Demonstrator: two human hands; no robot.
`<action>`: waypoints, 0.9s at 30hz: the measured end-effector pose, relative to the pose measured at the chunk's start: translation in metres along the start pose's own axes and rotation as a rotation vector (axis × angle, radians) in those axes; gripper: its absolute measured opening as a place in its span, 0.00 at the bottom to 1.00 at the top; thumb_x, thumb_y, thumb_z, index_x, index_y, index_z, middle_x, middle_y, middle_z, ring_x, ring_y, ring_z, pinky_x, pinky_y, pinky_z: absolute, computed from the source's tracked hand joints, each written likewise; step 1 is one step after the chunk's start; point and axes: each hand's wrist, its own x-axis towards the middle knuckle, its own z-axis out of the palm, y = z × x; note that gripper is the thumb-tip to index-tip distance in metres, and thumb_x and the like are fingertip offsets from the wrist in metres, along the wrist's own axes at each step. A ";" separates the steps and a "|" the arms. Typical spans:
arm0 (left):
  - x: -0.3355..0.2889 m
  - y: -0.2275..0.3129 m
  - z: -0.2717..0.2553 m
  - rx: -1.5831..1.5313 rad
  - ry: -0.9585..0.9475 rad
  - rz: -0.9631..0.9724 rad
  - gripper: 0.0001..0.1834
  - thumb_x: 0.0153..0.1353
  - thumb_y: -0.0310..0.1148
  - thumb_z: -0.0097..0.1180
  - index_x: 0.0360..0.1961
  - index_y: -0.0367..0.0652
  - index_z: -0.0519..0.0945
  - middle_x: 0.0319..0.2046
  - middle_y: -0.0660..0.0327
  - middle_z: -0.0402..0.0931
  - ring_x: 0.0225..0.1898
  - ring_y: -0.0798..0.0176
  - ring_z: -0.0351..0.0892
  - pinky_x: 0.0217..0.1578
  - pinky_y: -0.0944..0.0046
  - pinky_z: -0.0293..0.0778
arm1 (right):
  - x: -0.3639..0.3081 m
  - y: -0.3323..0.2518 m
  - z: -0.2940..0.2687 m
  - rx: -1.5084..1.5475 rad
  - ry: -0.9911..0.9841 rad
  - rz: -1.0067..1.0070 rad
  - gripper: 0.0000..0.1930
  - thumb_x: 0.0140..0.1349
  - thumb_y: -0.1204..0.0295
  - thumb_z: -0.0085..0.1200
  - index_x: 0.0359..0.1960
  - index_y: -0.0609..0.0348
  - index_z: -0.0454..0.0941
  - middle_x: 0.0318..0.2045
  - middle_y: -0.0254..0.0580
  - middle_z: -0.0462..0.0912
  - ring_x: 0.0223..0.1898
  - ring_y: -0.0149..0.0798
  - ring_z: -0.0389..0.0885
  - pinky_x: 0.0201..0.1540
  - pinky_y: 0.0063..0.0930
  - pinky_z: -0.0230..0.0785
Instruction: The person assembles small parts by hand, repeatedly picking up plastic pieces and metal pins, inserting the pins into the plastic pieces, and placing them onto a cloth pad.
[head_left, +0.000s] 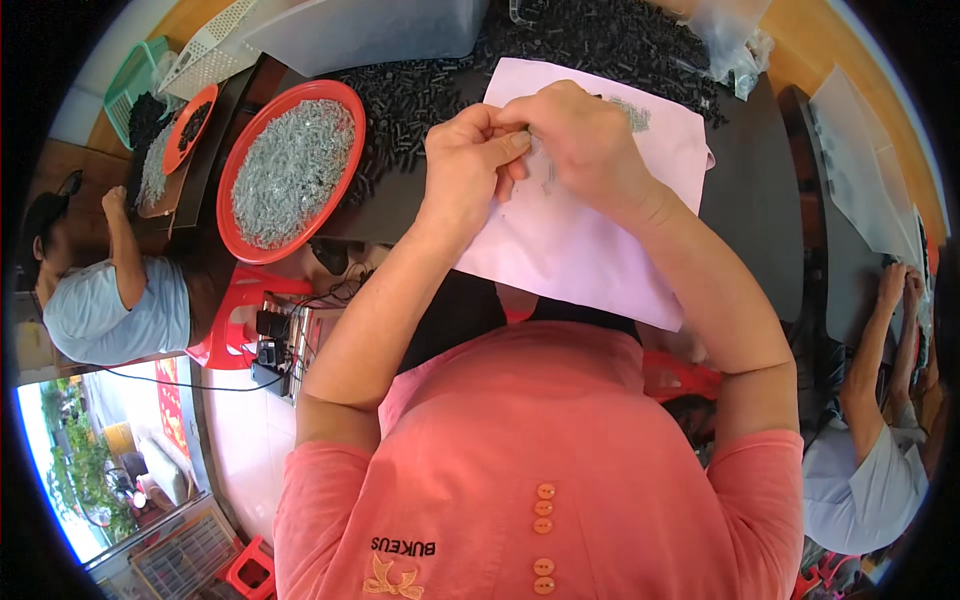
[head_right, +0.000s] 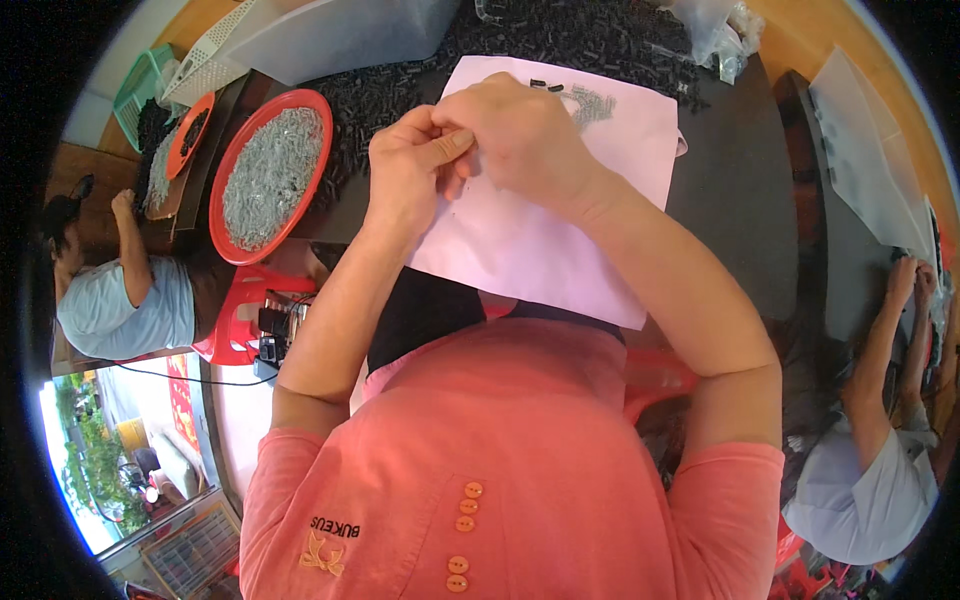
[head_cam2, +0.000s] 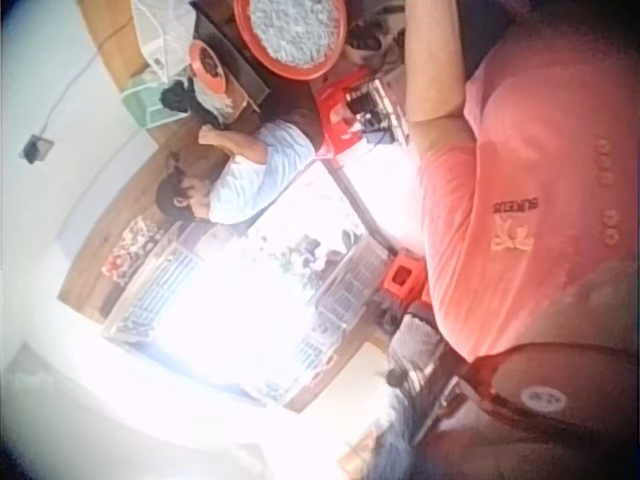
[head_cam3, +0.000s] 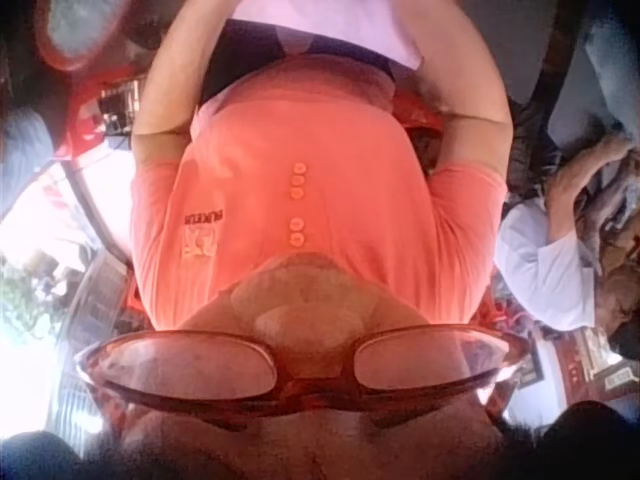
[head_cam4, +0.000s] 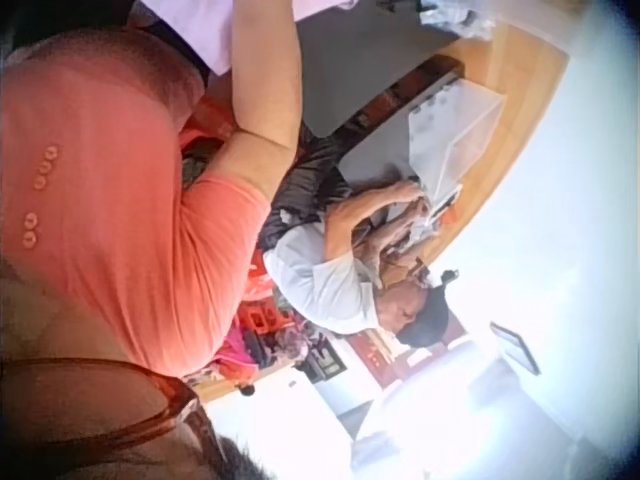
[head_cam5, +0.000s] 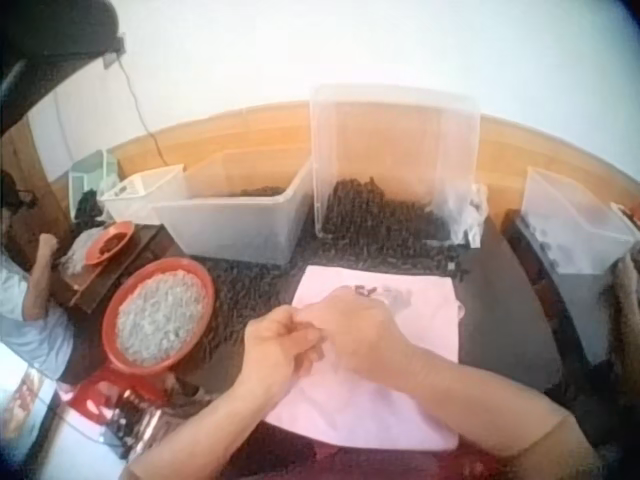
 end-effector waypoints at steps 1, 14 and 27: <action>-0.002 0.001 0.000 0.001 0.001 -0.005 0.02 0.59 0.20 0.58 0.33 0.33 0.79 0.21 0.59 0.77 0.16 0.71 0.72 0.15 0.72 0.63 | 0.000 -0.004 0.000 -0.079 -0.043 -0.073 0.13 0.48 0.75 0.59 0.38 0.51 0.79 0.29 0.36 0.81 0.34 0.45 0.81 0.33 0.36 0.76; 0.003 -0.001 -0.001 -0.231 0.010 0.039 0.05 0.62 0.22 0.56 0.37 0.29 0.78 0.25 0.55 0.80 0.21 0.65 0.78 0.19 0.70 0.70 | 0.000 0.001 0.003 -0.187 0.053 0.020 0.16 0.44 0.76 0.60 0.38 0.55 0.76 0.33 0.40 0.77 0.36 0.45 0.79 0.38 0.36 0.71; -0.002 0.000 -0.003 -0.143 -0.068 0.006 0.07 0.64 0.24 0.54 0.31 0.31 0.79 0.23 0.53 0.80 0.18 0.64 0.77 0.17 0.71 0.66 | 0.002 -0.001 0.005 -0.103 0.069 -0.076 0.10 0.45 0.74 0.61 0.27 0.56 0.71 0.24 0.39 0.73 0.28 0.45 0.76 0.31 0.37 0.69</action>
